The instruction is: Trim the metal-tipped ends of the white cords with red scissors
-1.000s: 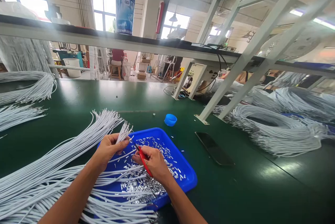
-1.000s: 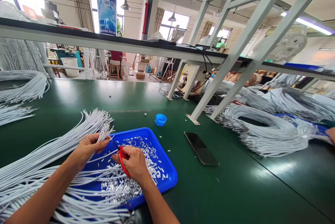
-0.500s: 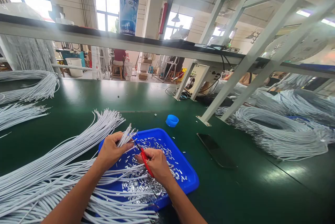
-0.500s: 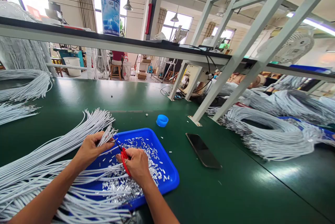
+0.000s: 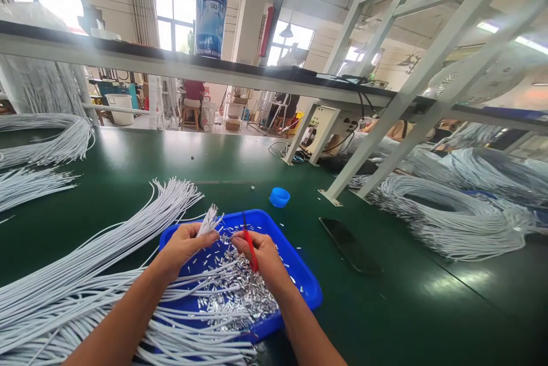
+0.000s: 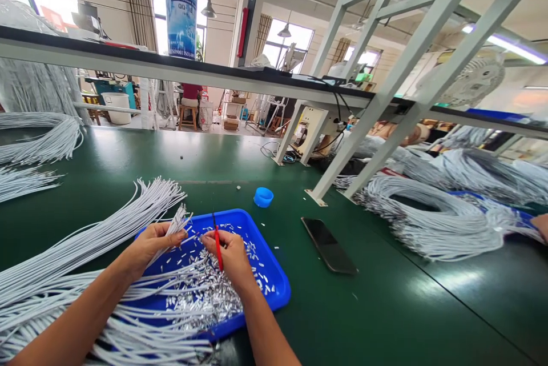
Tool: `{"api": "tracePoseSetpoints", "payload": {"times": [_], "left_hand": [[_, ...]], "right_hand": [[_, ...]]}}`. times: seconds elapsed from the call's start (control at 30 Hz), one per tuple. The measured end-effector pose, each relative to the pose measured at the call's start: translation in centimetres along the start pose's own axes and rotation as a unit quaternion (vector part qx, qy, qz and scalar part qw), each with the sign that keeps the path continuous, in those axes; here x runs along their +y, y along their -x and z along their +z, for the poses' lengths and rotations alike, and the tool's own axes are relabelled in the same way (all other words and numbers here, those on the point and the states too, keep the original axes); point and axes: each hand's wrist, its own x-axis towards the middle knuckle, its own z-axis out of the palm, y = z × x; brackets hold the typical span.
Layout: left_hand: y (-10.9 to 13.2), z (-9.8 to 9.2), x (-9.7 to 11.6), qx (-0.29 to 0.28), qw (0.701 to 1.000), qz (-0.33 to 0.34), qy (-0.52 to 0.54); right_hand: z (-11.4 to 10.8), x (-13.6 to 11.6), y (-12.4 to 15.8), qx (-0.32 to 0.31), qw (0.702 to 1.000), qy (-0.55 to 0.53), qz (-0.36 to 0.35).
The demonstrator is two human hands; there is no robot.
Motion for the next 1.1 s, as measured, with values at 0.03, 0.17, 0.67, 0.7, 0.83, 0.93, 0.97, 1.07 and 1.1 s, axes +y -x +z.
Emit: {"api": "tracePoseSetpoints", "payload": {"times": [0.03,0.17,0.67,0.7,0.83,0.93,0.97,1.07,1.1], "left_hand": [[0.0,0.0,-0.1,-0.012,1.0,0.007,-0.012],[-0.4,0.1,-0.8,-0.017,0.993,0.059,-0.104],[-0.8,0.1,-1.1,-0.029,0.999,-0.03,-0.035],[-0.9,0.1,-1.2,-0.022,0.999,-0.039,-0.031],[-0.8,-0.2,-1.4,0.022,0.999,-0.022,-0.016],[-0.7,-0.3,-1.3,0.035,0.999,-0.03,-0.009],[-0.7,-0.3,-1.2,0.032,0.999,-0.029,-0.011],[-0.7,-0.2,-1.0,0.009,0.999,-0.001,-0.044],[-0.7,-0.1,-0.9,0.0,0.998,0.012,-0.062]], "right_hand": [[0.4,-0.2,0.1,-0.009,0.997,-0.067,0.022],[2.0,-0.5,0.9,-0.017,0.984,-0.172,0.033],[2.8,-0.4,1.7,0.081,0.99,-0.076,-0.091],[2.4,-0.5,1.7,0.098,0.988,-0.067,-0.102],[0.8,-0.8,0.8,0.17,0.968,-0.163,-0.084],[0.3,-0.6,0.3,0.15,0.955,-0.255,-0.021],[0.4,-0.5,0.4,0.126,0.957,-0.261,0.002],[1.0,-0.2,0.8,0.076,0.972,-0.223,0.029],[1.2,-0.2,1.0,0.07,0.975,-0.211,0.028]]}}
